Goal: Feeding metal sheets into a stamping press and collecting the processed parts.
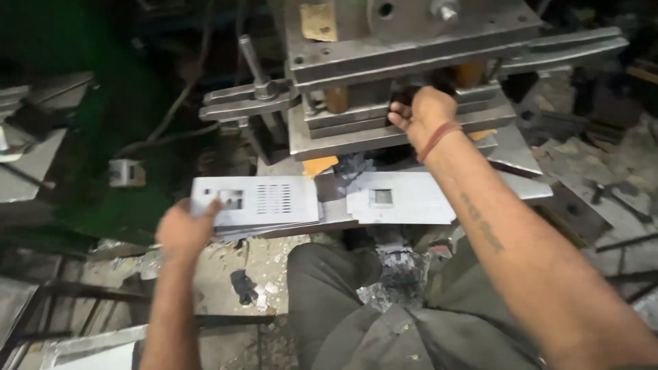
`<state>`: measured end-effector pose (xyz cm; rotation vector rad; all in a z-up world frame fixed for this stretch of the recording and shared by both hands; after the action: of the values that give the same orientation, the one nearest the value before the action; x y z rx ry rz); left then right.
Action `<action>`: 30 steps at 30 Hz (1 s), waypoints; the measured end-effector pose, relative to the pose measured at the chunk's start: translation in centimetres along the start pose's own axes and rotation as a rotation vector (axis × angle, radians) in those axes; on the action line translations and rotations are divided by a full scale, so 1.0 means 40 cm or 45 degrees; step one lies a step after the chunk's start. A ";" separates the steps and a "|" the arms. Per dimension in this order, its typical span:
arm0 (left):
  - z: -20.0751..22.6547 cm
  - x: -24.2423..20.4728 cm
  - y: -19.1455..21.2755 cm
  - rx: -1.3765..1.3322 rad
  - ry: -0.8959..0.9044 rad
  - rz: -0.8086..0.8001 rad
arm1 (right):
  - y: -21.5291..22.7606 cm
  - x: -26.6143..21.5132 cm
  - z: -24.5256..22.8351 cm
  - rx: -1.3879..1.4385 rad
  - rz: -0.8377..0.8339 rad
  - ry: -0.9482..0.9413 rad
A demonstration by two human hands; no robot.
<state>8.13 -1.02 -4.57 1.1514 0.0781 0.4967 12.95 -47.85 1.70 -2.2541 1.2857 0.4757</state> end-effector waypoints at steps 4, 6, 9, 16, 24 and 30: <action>-0.057 -0.003 0.077 -1.160 0.230 -0.196 | 0.120 -0.093 -0.007 -0.071 -0.379 0.131; -0.044 -0.075 0.148 -1.200 0.224 -0.128 | 0.243 -0.142 0.036 -0.033 -0.409 0.143; -0.090 -0.144 0.180 -1.337 0.280 -0.015 | 0.388 -0.187 0.130 0.002 -0.441 0.105; 0.042 -0.289 0.043 -1.021 0.278 -0.126 | 0.480 -0.179 0.244 -0.569 -0.121 -0.113; 0.500 -0.406 -0.078 -1.837 0.350 -0.563 | 0.395 -0.269 0.130 -0.344 -0.341 0.216; 0.626 -0.287 -0.139 -1.894 0.392 -0.781 | 0.251 -0.110 0.028 0.054 -0.289 0.149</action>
<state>7.54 -28.90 -1.25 -0.4264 0.2611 0.0721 2.00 -48.48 0.59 -2.3847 1.0654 0.2359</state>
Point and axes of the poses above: each hand's wrist, its own x-axis towards the middle knuckle, its own y-axis out of the back of the hand, z = x × y, the point moved 3 cm from there along x, towards the middle knuckle, and after that the axes turned 15 degrees about z, right-handed, at the moved point
